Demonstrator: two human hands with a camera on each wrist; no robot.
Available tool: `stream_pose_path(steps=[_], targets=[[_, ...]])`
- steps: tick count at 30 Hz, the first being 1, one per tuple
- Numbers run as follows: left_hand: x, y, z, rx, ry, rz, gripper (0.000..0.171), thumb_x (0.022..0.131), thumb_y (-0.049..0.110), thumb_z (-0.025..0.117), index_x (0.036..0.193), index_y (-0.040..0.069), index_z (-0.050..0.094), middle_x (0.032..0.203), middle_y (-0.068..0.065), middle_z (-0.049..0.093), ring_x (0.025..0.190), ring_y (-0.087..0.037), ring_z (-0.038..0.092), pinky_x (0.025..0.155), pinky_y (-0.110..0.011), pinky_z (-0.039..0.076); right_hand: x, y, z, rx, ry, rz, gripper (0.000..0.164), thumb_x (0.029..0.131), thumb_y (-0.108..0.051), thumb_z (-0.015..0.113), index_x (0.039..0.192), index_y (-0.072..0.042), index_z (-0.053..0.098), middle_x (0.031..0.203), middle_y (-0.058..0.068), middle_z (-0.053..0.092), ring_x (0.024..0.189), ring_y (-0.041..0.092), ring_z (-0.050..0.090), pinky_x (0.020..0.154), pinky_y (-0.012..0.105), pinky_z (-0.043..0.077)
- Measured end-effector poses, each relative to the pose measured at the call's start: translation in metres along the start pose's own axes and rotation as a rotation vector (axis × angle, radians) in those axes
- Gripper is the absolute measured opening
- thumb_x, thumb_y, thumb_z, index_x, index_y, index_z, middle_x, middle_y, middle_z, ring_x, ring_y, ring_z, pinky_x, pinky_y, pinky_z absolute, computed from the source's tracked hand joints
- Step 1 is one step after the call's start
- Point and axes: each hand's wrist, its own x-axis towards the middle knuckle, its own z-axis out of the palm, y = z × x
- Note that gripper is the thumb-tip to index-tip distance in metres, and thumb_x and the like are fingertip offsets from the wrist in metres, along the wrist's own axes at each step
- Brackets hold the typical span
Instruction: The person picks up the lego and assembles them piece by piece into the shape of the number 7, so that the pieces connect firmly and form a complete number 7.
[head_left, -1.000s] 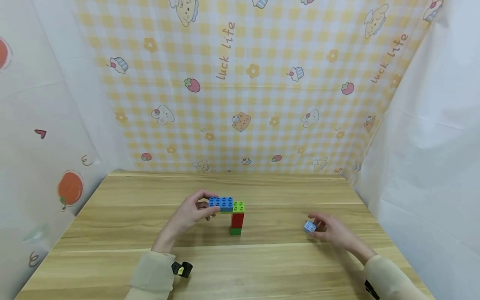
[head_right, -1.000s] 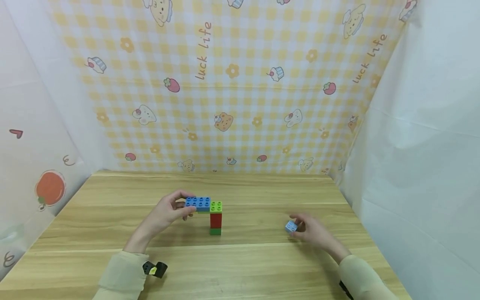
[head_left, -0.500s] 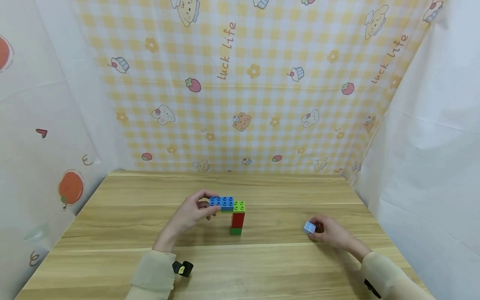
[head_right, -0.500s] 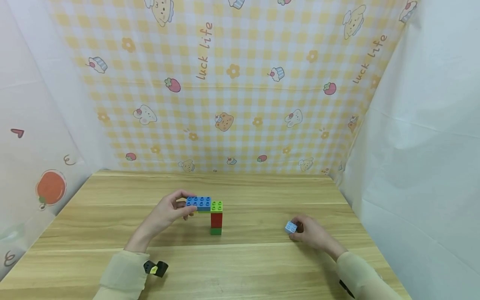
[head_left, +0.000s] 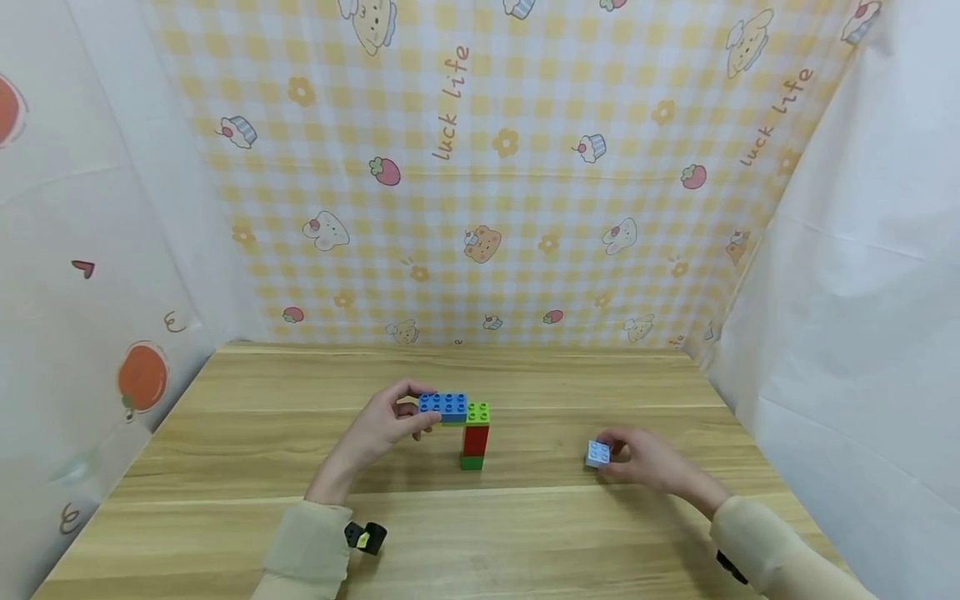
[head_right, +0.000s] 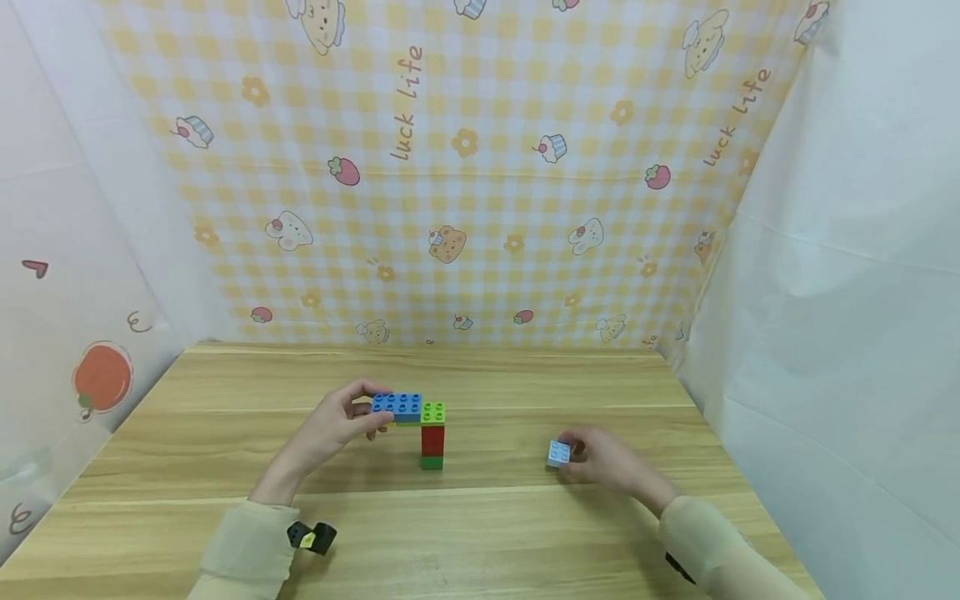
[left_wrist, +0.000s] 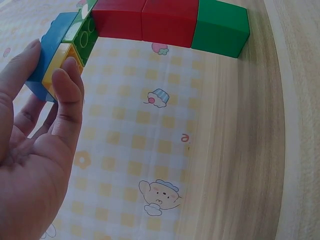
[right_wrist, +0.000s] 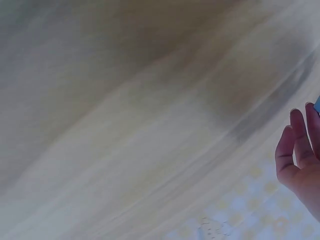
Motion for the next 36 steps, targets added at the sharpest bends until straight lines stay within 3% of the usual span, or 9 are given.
stream_pose_path(steps=[8, 14, 20, 23, 29, 36], targets=[[0.000, 0.001, 0.000, -0.004, 0.001, -0.005, 0.038, 0.094, 0.017, 0.068, 0.125, 0.001, 0.055, 0.104, -0.018, 0.062, 0.079, -0.025, 0.063, 0.066, -0.031, 0.054, 0.016, -0.032, 0.004, -0.043, 0.029, -0.045, 0.032, 0.085, -0.020, 0.077, 0.115, -0.014, 0.066, 0.097, -0.010, 0.063, 0.087, 0.015, 0.059, 0.067, 0.027, 0.047], [0.000, 0.000, 0.000, -0.003, -0.001, -0.005, 0.038, 0.094, 0.017, 0.067, 0.125, 0.000, 0.055, 0.103, -0.017, 0.063, 0.083, -0.041, 0.062, 0.066, -0.035, 0.055, 0.031, -0.059, 0.008, -0.038, 0.040, -0.131, 0.033, 0.085, -0.020, 0.077, 0.115, -0.012, 0.067, 0.099, -0.010, 0.064, 0.089, 0.020, 0.061, 0.069, 0.029, 0.049], [0.000, -0.001, 0.001, 0.002, -0.006, -0.009, 0.038, 0.094, 0.018, 0.068, 0.126, 0.000, 0.055, 0.102, -0.017, 0.064, 0.081, -0.037, 0.062, 0.067, -0.035, 0.055, 0.045, -0.083, 0.009, -0.023, 0.040, -0.190, 0.036, 0.086, -0.023, 0.076, 0.119, -0.013, 0.066, 0.104, -0.009, 0.064, 0.094, 0.019, 0.060, 0.076, 0.040, 0.052], [0.000, 0.000, 0.001, 0.001, -0.004, -0.009, 0.038, 0.094, 0.017, 0.067, 0.125, 0.000, 0.055, 0.103, -0.017, 0.063, 0.082, -0.042, 0.061, 0.068, -0.038, 0.055, 0.049, -0.094, 0.006, -0.015, 0.044, -0.206, 0.035, 0.087, -0.026, 0.076, 0.119, -0.016, 0.066, 0.106, -0.011, 0.063, 0.094, 0.015, 0.059, 0.076, 0.038, 0.051], [-0.001, 0.002, 0.001, -0.006, -0.004, -0.005, 0.038, 0.094, 0.016, 0.067, 0.126, -0.001, 0.054, 0.104, -0.019, 0.062, 0.080, -0.036, 0.062, 0.066, -0.035, 0.054, 0.061, -0.117, -0.004, -0.017, 0.036, -0.265, 0.032, 0.087, -0.027, 0.076, 0.116, -0.016, 0.067, 0.105, -0.013, 0.064, 0.095, 0.009, 0.057, 0.079, 0.033, 0.049], [0.000, 0.002, 0.002, -0.003, -0.004, 0.000, 0.038, 0.094, 0.017, 0.067, 0.126, -0.001, 0.054, 0.102, -0.019, 0.062, 0.077, -0.030, 0.062, 0.064, -0.030, 0.054, 0.073, -0.133, -0.012, -0.024, 0.046, -0.311, 0.032, 0.086, -0.026, 0.077, 0.116, -0.015, 0.068, 0.106, -0.011, 0.065, 0.097, 0.012, 0.058, 0.079, 0.035, 0.050]])
